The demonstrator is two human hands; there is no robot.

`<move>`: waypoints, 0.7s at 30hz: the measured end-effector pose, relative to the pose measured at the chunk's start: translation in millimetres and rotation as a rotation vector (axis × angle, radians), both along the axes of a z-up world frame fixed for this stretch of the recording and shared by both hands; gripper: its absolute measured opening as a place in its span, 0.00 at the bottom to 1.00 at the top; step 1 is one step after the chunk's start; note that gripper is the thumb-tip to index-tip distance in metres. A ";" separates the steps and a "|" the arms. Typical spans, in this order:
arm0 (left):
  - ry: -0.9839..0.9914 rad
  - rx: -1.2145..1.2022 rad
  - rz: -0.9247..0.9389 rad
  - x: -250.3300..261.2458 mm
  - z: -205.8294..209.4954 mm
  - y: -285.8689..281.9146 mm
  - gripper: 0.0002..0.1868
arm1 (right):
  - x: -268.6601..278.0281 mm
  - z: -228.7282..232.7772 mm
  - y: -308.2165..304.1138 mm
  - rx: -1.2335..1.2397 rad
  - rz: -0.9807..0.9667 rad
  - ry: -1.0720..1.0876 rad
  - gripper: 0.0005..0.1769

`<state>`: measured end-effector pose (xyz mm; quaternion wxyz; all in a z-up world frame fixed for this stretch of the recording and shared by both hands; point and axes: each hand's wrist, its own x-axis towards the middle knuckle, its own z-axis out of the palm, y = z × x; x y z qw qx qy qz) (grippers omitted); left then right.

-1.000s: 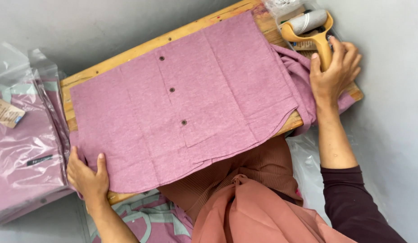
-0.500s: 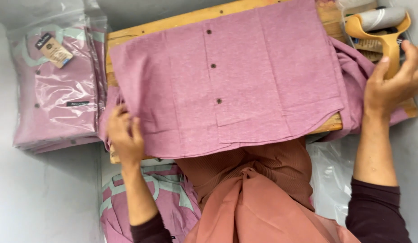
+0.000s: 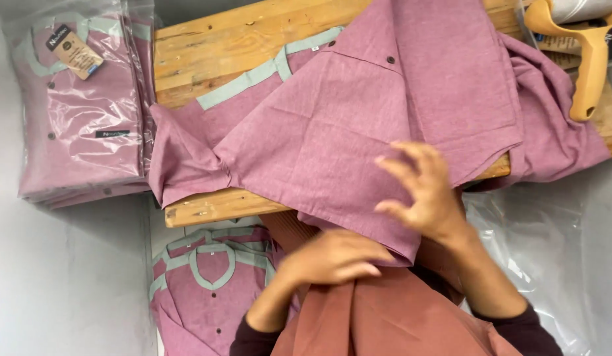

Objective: Using a lint roller to remove debris from a pink shirt on a wooden table.

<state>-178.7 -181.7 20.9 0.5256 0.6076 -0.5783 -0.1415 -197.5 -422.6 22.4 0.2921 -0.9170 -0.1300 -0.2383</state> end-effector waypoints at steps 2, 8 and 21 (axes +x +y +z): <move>-0.012 0.033 0.264 37.6 6.3 46.2 0.15 | -2.6 1.3 23.6 -0.062 0.015 0.079 0.45; -0.499 0.203 1.030 182.4 22.1 173.7 0.11 | -3.5 -19.6 48.0 -0.338 -0.015 0.186 0.33; -0.821 0.528 0.387 95.5 1.1 121.3 0.11 | 27.4 -5.4 85.3 0.809 0.256 0.397 0.39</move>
